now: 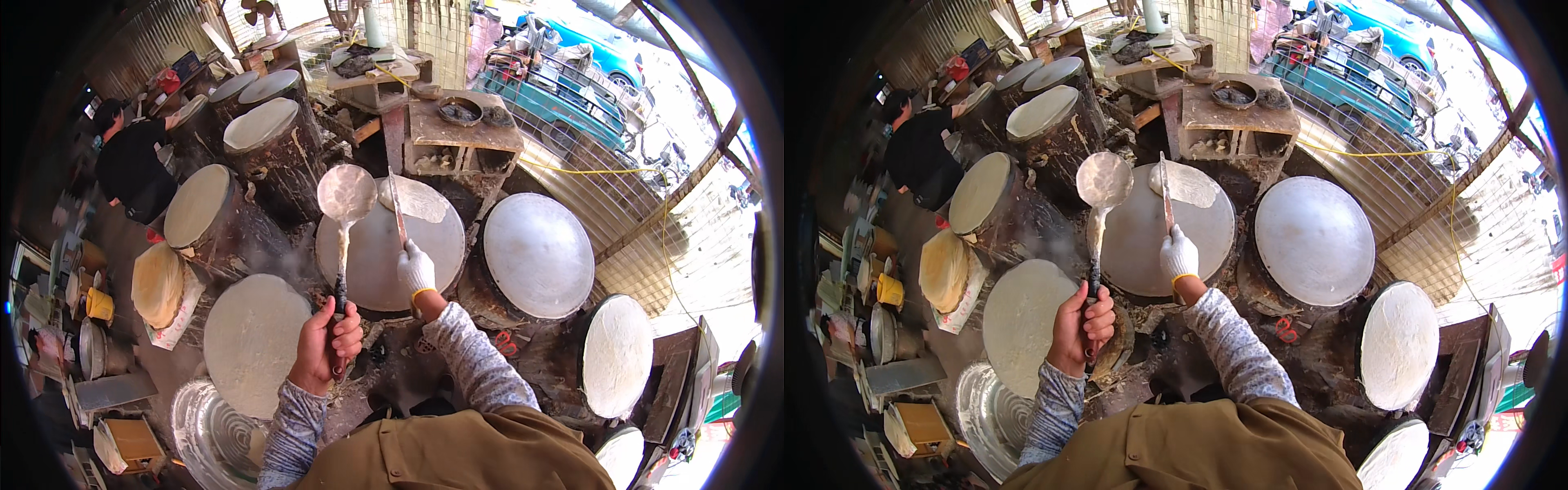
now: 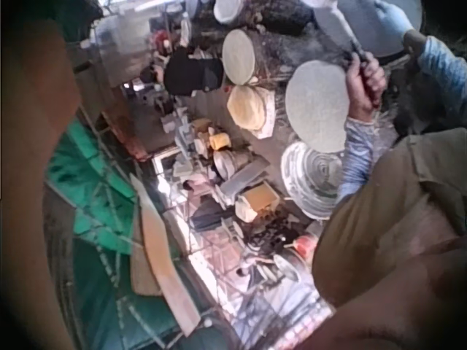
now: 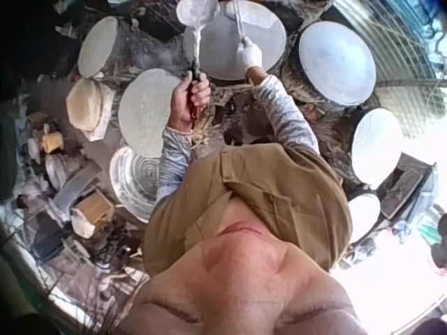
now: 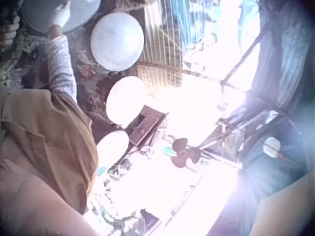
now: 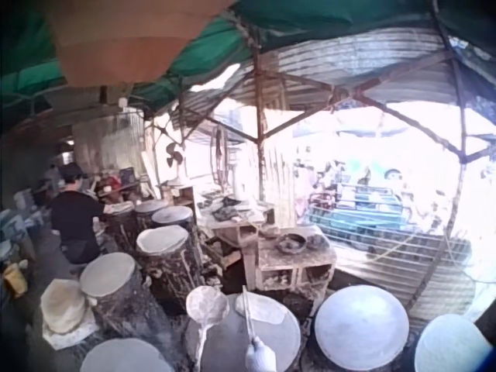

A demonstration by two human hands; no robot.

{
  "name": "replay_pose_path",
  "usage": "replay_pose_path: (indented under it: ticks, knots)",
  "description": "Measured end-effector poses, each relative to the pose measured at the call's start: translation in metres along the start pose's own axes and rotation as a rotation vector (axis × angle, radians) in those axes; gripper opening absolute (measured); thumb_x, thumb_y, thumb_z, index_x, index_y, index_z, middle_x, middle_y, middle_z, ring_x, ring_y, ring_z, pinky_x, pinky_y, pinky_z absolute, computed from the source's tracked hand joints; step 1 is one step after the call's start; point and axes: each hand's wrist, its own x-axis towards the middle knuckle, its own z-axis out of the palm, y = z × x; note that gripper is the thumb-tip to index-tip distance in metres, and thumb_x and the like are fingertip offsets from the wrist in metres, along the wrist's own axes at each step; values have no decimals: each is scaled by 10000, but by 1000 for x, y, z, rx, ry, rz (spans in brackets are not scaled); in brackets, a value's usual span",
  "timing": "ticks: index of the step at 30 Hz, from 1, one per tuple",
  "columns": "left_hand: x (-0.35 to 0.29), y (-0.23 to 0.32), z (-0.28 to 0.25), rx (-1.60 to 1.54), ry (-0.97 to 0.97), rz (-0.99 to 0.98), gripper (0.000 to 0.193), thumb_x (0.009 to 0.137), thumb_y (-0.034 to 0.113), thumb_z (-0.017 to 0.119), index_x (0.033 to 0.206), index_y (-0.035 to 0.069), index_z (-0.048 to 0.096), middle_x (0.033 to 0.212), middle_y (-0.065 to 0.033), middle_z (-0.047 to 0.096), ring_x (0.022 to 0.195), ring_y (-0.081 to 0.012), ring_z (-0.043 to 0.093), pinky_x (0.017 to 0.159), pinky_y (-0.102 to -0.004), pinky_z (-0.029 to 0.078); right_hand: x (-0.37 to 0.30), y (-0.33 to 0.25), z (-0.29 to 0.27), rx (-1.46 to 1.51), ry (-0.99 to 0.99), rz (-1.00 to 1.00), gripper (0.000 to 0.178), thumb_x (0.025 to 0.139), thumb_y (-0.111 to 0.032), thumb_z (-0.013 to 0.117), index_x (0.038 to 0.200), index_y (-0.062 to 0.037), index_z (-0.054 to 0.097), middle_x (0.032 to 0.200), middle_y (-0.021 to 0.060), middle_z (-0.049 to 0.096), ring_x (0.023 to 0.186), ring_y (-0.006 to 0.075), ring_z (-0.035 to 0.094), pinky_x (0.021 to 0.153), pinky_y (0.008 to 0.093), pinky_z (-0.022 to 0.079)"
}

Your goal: The person ladles batter onto multiple hot griddles and spreads it into thin crepes using a wooden spreader. They flip the crepes, remove finished ones, and stack them while continuing to cook new batches.

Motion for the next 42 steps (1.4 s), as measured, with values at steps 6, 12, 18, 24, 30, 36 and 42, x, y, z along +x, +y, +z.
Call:
replay_pose_path:
  ticks: [6, 12, 18, 24, 30, 36, 42]
  knots:
    - [-57, 10, -7, -249, 3, 17, 380, 1043, 416, 386, 896, 70, 437, 642, 25, 342, 481, -78, 340, 436, -235, 348, -25, 19, -73, -21, -70, 139, 321, 948, -220, 491, 1202, -83, 631, 961, 253, 678, 853, 407, 675, 781, 469, 534]
    - [-58, -3, -16, -466, -81, 18, 408, 1040, 453, 377, 865, 88, 424, 618, 23, 342, 467, -78, 348, 426, -237, 352, -12, -11, -21, 51, -155, 14, 345, 910, -247, 561, 1184, -64, 662, 1008, 251, 671, 956, 405, 655, 870, 413, 506]
    - [-99, -3, -20, -388, -18, 185, 393, 1041, 434, 391, 868, 83, 424, 617, 24, 338, 462, -74, 344, 412, -234, 338, 12, 39, -91, -12, -131, 70, 335, 906, -221, 577, 1193, -76, 672, 915, 224, 700, 833, 255, 723, 756, 350, 546]
    - [-80, -17, -29, -477, -76, 139, 357, 1049, 387, 397, 870, 78, 413, 625, 16, 345, 496, -94, 376, 463, -254, 378, 12, 14, -43, 100, -371, 10, 340, 881, -282, 631, 1145, -78, 695, 985, 224, 695, 954, 265, 707, 887, 310, 500]
    - [-89, -30, -28, -426, -22, 187, 362, 1048, 393, 397, 860, 84, 405, 620, 20, 347, 485, -90, 374, 459, -253, 375, 60, 27, -109, 63, -347, 141, 349, 895, -266, 615, 1175, -71, 690, 774, 133, 711, 689, 114, 646, 662, 284, 519]
    - [-80, -41, -28, -488, 68, 203, 373, 1034, 413, 420, 855, 86, 435, 607, 24, 346, 455, -82, 360, 430, -236, 364, 38, 21, -88, 79, -611, 11, 384, 870, -296, 649, 1159, -47, 691, 903, 136, 742, 807, 123, 660, 772, 286, 513]
    - [-79, -51, -23, -469, 41, 259, 339, 1043, 366, 420, 852, 87, 412, 604, 21, 351, 472, -92, 386, 439, -248, 370, 90, 28, -115, 123, -572, 133, 395, 875, -283, 642, 1187, -45, 686, 729, 35, 663, 569, 82, 547, 541, 258, 472]
